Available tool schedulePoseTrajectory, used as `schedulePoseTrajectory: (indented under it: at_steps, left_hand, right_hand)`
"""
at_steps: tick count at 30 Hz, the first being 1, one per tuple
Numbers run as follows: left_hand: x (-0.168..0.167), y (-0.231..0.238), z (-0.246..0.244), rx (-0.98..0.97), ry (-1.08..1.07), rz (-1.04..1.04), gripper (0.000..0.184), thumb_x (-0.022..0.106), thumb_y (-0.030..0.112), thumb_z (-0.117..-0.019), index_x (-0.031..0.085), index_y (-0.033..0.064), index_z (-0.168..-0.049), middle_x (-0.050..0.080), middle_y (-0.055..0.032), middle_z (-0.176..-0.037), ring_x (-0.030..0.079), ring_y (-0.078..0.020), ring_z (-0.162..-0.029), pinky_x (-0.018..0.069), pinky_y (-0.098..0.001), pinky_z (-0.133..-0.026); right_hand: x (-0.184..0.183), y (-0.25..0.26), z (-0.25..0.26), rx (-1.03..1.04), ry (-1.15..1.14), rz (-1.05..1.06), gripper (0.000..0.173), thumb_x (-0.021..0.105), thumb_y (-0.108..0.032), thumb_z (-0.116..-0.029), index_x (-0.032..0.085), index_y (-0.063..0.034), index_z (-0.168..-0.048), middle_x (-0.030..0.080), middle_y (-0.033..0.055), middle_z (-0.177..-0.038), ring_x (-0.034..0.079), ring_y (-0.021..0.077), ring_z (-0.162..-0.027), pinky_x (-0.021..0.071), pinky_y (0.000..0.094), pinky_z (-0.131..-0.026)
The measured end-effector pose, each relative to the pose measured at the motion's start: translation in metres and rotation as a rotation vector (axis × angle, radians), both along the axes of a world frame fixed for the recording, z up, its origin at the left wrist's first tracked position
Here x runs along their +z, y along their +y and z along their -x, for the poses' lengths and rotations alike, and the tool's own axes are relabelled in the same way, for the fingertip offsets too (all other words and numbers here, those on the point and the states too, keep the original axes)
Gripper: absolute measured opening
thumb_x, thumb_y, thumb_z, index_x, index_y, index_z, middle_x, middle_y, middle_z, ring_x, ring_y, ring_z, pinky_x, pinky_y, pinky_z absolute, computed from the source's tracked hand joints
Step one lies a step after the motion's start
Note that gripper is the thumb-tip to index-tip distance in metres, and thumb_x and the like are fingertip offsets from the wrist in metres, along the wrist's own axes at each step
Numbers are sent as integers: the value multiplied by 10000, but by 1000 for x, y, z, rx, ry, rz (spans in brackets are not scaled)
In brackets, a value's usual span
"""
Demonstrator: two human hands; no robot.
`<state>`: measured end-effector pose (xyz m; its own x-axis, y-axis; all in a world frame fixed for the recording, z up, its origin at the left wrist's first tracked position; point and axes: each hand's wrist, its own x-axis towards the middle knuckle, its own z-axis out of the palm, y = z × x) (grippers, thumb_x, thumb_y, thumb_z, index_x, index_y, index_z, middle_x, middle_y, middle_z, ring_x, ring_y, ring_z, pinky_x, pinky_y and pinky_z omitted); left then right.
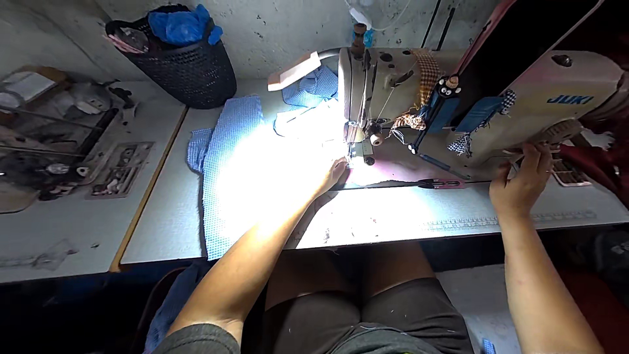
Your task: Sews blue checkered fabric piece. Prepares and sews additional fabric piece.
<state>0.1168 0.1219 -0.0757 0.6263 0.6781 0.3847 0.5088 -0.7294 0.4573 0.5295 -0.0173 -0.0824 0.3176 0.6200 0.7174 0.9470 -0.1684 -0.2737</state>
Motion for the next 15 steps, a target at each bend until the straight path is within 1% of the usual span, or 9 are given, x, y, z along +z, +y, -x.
schedulePoseTrajectory:
  at_steps: [1,3,4,6,8,10,12,15]
  left_hand:
    - [0,3,0,-1,5,33,244,515,75,-1030,716,-63,-1024,715,-218,-987,698,-329,-954,523,-484,-884]
    - [5,7,0,23,43,66,266,501,116,-1052,720,-35,-1059,718,-198,-1045,691,-308,-1017,509,-480,-934]
    - [6,10,1,30,59,30,261,508,135,-1047,724,-12,-1046,720,-180,-1059,688,-298,-1040,506,-484,-952]
    - [7,13,1,41,62,-15,260,522,155,-1045,737,10,-1050,730,-169,-1061,698,-295,-1037,511,-494,-946]
    - [7,19,2,24,60,-66,243,536,152,-1035,742,24,-1025,733,-156,-1060,694,-293,-1049,506,-494,-957]
    - [11,21,2,18,72,-76,237,543,151,-1032,744,26,-1021,734,-155,-1060,693,-299,-1054,505,-504,-958]
    - [13,20,2,29,73,-37,247,535,154,-1037,740,15,-1034,728,-168,-1053,691,-304,-1044,503,-504,-951]
    - [11,21,2,42,74,-47,257,533,177,-1037,743,30,-1026,730,-154,-1050,693,-286,-1039,511,-492,-942]
  right_hand:
    - [0,0,0,0,1,-1,476,463,-211,-1021,504,29,-1430,465,301,-1499,411,459,-1437,337,581,-1164]
    - [1,-1,1,1,9,6,470,460,-219,-1023,514,30,-1419,471,297,-1496,414,455,-1436,335,582,-1165]
    - [3,-1,2,0,18,20,467,464,-218,-1024,517,31,-1416,470,293,-1499,413,451,-1439,332,584,-1171]
    - [6,-2,3,1,36,44,461,470,-201,-1016,522,30,-1412,468,290,-1503,402,454,-1446,326,588,-1175]
    - [6,-2,3,-8,29,37,428,478,-189,-1011,555,14,-1380,510,280,-1461,439,449,-1415,334,587,-1168]
    - [6,-2,4,-12,15,20,339,486,-143,-997,627,12,-1264,591,276,-1340,521,457,-1315,344,615,-1131]
    - [6,-3,5,-25,18,30,283,476,-94,-985,680,21,-1145,645,266,-1245,567,456,-1248,325,623,-1130]
    - [4,-1,4,-46,8,71,274,454,-61,-980,698,43,-1047,682,268,-1134,606,464,-1162,329,639,-1107]
